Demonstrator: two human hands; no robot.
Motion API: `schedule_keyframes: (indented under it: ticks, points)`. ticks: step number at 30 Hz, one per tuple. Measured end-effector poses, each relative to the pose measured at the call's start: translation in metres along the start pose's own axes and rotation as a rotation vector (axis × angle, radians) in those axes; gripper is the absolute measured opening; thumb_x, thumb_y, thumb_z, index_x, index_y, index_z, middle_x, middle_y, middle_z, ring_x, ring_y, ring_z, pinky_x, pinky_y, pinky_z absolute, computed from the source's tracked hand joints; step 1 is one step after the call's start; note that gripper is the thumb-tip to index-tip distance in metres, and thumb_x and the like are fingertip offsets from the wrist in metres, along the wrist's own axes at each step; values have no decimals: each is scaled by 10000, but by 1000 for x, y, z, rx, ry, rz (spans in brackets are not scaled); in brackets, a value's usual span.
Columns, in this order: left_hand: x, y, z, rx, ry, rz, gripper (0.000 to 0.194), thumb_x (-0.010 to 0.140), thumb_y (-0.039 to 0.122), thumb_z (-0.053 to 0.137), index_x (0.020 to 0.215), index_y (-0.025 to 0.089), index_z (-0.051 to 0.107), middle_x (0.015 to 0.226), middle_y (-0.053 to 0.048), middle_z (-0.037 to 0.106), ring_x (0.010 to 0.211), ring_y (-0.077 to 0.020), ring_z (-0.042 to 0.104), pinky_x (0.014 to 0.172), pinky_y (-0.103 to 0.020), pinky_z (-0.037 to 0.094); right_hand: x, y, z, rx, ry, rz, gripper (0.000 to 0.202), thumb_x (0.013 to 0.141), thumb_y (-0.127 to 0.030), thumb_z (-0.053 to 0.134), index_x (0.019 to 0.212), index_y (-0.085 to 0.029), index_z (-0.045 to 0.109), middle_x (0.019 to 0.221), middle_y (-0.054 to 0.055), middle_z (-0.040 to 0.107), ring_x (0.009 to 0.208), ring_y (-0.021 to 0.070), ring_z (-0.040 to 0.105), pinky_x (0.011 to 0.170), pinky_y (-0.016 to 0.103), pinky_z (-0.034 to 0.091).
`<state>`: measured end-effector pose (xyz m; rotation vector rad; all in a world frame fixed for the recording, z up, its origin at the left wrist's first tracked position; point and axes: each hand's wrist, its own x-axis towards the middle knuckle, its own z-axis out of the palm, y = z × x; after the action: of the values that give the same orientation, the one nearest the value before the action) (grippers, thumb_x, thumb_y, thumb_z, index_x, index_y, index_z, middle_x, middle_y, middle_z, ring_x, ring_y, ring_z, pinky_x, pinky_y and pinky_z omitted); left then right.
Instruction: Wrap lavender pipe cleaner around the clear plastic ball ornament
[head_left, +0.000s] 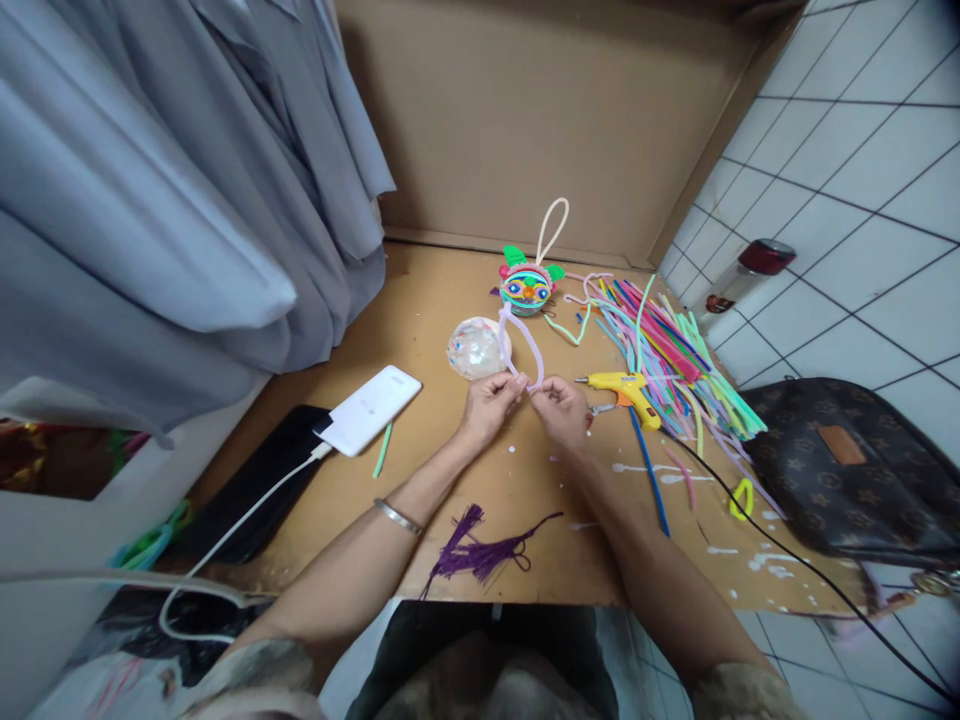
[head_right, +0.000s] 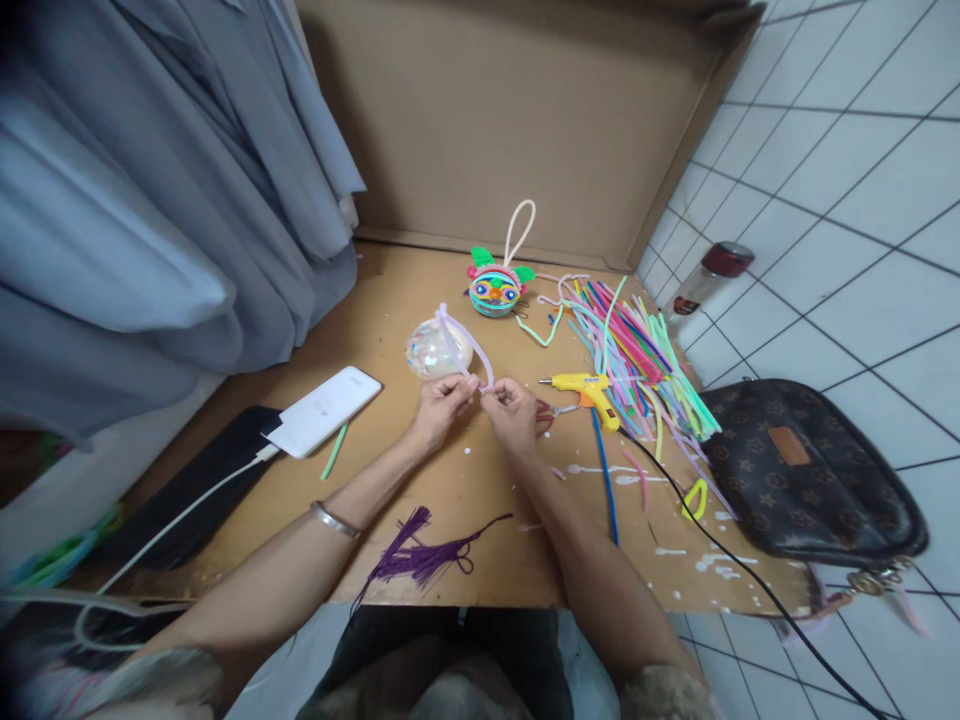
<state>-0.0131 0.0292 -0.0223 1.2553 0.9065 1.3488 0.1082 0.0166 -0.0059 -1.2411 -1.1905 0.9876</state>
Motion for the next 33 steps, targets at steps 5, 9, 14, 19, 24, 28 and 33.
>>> schedule_keyframes:
  ticks: [5,9,14,19,24,28,33]
  points:
    - [0,-1,-1,47,-5,0,597,728,732,671,593,156,593,482,51,397,472,-69,333,488,-242,243,2,6,-2,-5,-29,50,214,584,-395,567,504,-234,451,445,-73,407,454,75,311,463,225,244]
    - [4,2,-6,69,59,108,541,803,680,635,829,147,722,591,26,532,541,-90,439,555,-243,352,4,7,-5,1,-118,151,180,544,-364,569,474,-228,475,411,-68,416,426,73,295,441,228,202]
    - [5,11,-12,42,206,176,535,860,659,580,916,150,734,750,-12,650,539,-87,442,567,-249,401,-1,4,-4,-81,-279,186,167,535,-330,562,441,-216,484,382,-66,428,405,64,299,430,219,197]
    - [5,15,-14,110,277,198,478,881,608,585,889,156,742,577,33,511,586,-115,472,634,-250,415,0,-2,-11,-125,-481,182,145,573,-330,623,573,-189,594,472,-58,528,439,67,383,441,196,252]
    - [1,8,-7,116,152,150,461,872,580,602,994,156,737,548,46,482,523,-111,422,559,-249,369,7,-11,-21,30,-229,41,321,692,-477,680,852,-200,660,674,-19,631,538,91,495,487,201,370]
    - [-6,4,1,131,-22,93,403,876,532,611,974,157,722,555,38,525,530,-113,460,557,-241,381,10,-8,-21,77,-94,-26,419,720,-605,683,831,-202,662,712,-2,653,507,84,453,461,213,361]
    - [-8,3,5,82,-45,73,356,865,500,628,870,147,681,743,-20,664,651,-118,555,654,-241,451,9,-3,-15,50,-59,-117,361,697,-556,722,697,-202,652,620,1,650,556,127,547,561,260,478]
